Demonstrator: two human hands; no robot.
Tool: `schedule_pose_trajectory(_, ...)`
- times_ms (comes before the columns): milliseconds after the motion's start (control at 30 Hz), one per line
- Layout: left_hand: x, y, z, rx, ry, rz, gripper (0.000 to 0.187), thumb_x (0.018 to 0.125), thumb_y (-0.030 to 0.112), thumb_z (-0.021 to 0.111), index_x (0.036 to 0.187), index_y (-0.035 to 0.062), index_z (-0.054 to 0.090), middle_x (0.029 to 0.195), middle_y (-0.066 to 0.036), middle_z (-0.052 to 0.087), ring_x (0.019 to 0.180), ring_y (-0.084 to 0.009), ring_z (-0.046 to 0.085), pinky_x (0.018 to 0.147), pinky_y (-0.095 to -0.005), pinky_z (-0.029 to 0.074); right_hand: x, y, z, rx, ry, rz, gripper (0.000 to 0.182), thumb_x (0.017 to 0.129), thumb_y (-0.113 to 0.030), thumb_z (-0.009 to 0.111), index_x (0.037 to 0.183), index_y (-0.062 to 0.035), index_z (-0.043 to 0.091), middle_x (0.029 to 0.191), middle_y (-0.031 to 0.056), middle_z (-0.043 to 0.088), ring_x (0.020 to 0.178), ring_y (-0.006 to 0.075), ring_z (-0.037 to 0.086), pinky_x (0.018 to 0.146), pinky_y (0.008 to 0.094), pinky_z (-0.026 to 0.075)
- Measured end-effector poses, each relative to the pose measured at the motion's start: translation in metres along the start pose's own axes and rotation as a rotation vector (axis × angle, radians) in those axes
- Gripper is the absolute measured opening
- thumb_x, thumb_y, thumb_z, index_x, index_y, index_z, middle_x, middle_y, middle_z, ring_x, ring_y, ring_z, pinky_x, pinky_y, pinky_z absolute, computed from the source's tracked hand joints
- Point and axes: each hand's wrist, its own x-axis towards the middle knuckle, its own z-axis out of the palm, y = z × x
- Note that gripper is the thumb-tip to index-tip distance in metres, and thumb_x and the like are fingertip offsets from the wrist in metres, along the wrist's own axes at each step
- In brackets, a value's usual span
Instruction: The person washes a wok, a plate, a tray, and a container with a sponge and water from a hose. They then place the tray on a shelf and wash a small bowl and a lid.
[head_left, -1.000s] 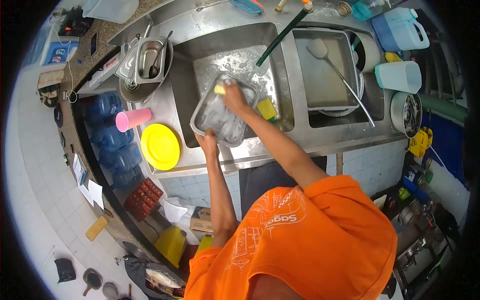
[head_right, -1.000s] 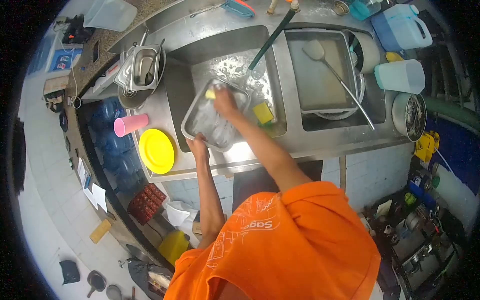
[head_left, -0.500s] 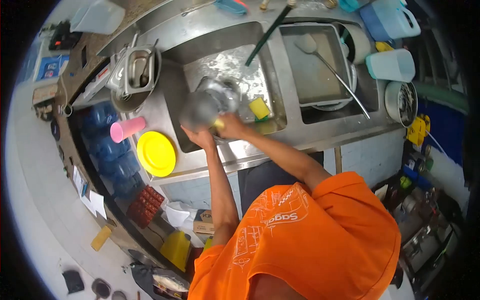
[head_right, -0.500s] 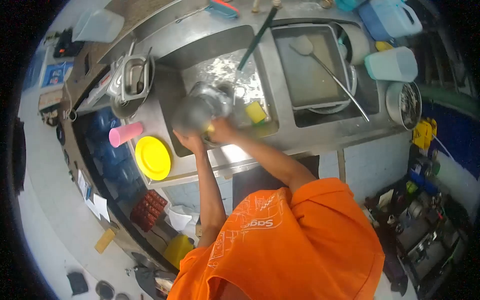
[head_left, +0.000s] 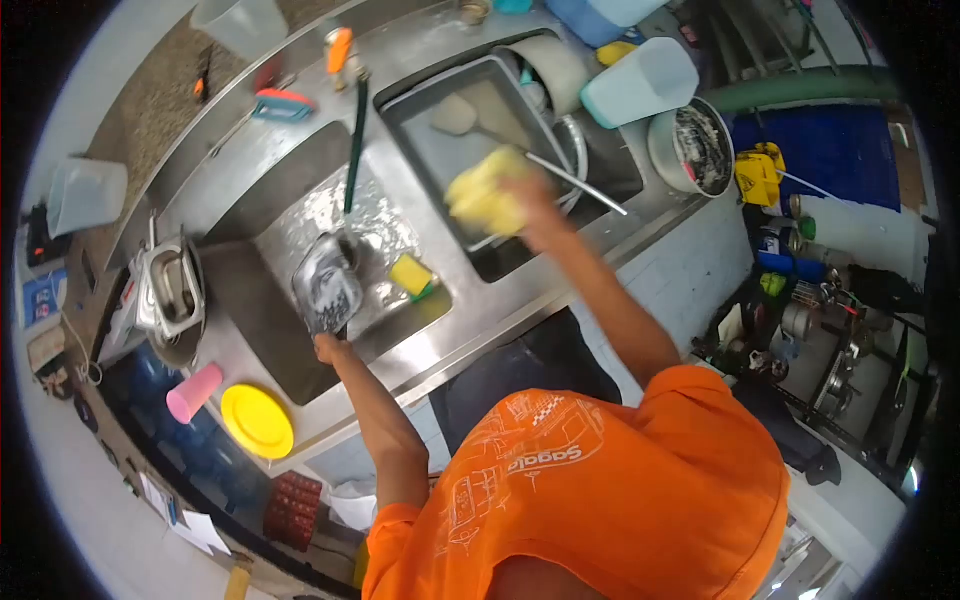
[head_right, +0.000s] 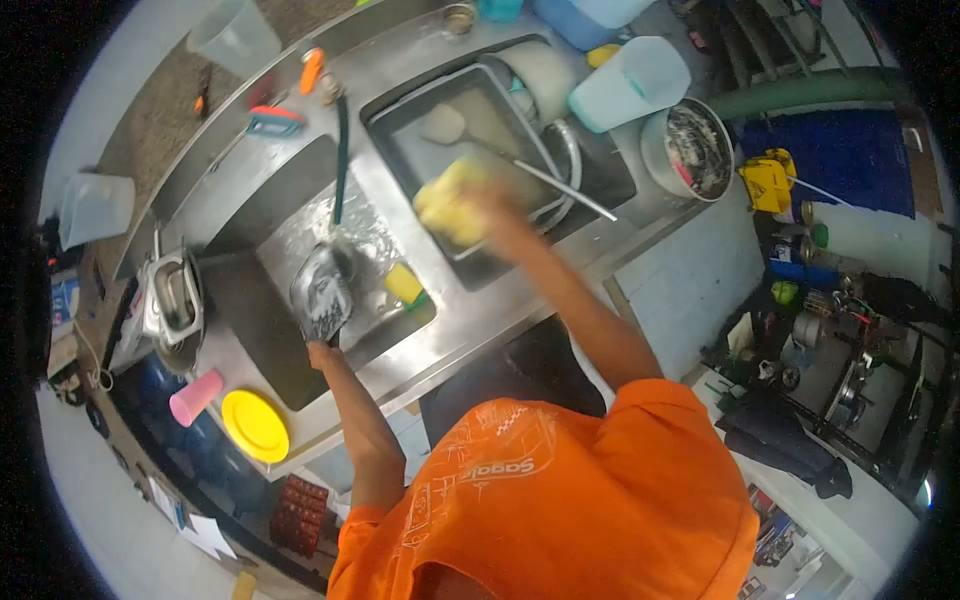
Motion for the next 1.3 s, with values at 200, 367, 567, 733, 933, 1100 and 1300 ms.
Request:
schedule_pose_trajectory(200,-0.037,-0.043,0.009,1.001,-0.213,0.454,0.037,0.077,0.017,0.063,0.108,-0.0043,0.06,0.101,-0.021,0.062,0.084,-0.031,0.063,0.074,-0.0422,0.053,0.063,-0.224,-0.202,-0.953,0.558,-0.466,0.049,0.08,-0.039,0.061,0.106,0.0019,0.063,0.1,0.0182,0.066,0.081,0.0276,0.066,0.075,0.035,0.053)
schedule_pose_trajectory(367,-0.055,-0.055,0.028,1.253,-0.243,0.577,0.04,0.078,0.022,0.068,0.109,-0.0018,0.06,0.106,-0.023,0.061,0.088,-0.0324,0.063,0.08,-0.0448,0.053,0.194,-0.217,-0.296,-1.662,0.191,-0.172,0.062,0.073,-0.043,0.066,0.117,0.0007,0.059,0.11,0.0219,0.063,0.095,0.0324,0.064,0.082,0.039,0.05)
schedule_pose_trajectory(567,-0.068,-0.052,0.035,-0.004,0.014,0.219,0.036,0.083,0.02,0.062,0.112,-0.0012,0.057,0.105,-0.021,0.06,0.093,-0.0298,0.061,0.083,-0.0405,0.053,0.231,-0.157,-0.312,-2.163,-0.198,-0.114,0.09,0.065,-0.034,0.075,0.14,-0.0058,0.035,0.118,0.0251,0.057,0.108,0.0375,0.057,0.091,0.0409,0.047)
schedule_pose_trajectory(733,-0.338,0.005,0.064,-0.012,-0.505,0.829,0.028,0.089,0.001,0.043,0.116,-0.0038,0.05,0.107,-0.016,0.057,0.097,-0.023,0.059,0.084,-0.0327,0.053,0.258,-0.173,-0.338,-2.114,-0.398,-0.12,0.072,0.064,-0.024,0.074,0.126,0.0023,0.047,0.113,0.0229,0.061,0.102,0.0341,0.061,0.088,0.0404,0.05)
schedule_pose_trajectory(933,-0.389,-0.141,0.186,0.331,-1.055,0.183,0.032,0.09,0.016,0.058,0.118,0.0017,0.052,0.097,-0.009,0.058,0.081,-0.0161,0.06,0.069,-0.0277,0.052,0.281,-0.152,-0.363,-2.219,-0.442,-0.115,0.072,0.065,-0.019,0.074,0.129,-0.0015,0.047,0.112,0.0205,0.062,0.102,0.0348,0.061,0.087,0.0402,0.05)
schedule_pose_trajectory(1100,-0.398,-0.188,0.242,0.315,-1.283,-0.251,0.038,0.087,0.017,0.055,0.121,0.0012,0.049,0.096,-0.008,0.052,0.085,-0.0185,0.054,0.072,-0.0346,0.05,0.251,-0.178,-0.338,-2.262,-0.635,-0.014,0.079,0.065,-0.019,0.074,0.138,-0.0156,0.043,0.122,0.0192,0.057,0.111,0.0366,0.057,0.094,0.0437,0.046)
schedule_pose_trajectory(1300,-0.437,-0.174,0.24,0.185,-1.17,-0.408,0.013,0.093,0.014,0.049,0.099,0.0037,0.052,0.09,-0.007,0.05,0.082,-0.0191,0.053,0.068,-0.035,0.051,0.243,-0.213,-0.338,-1.967,-0.599,-0.205,0.059,0.064,-0.016,0.069,0.12,-0.0079,0.056,0.111,0.0187,0.062,0.105,0.0361,0.058,0.094,0.0416,0.045)
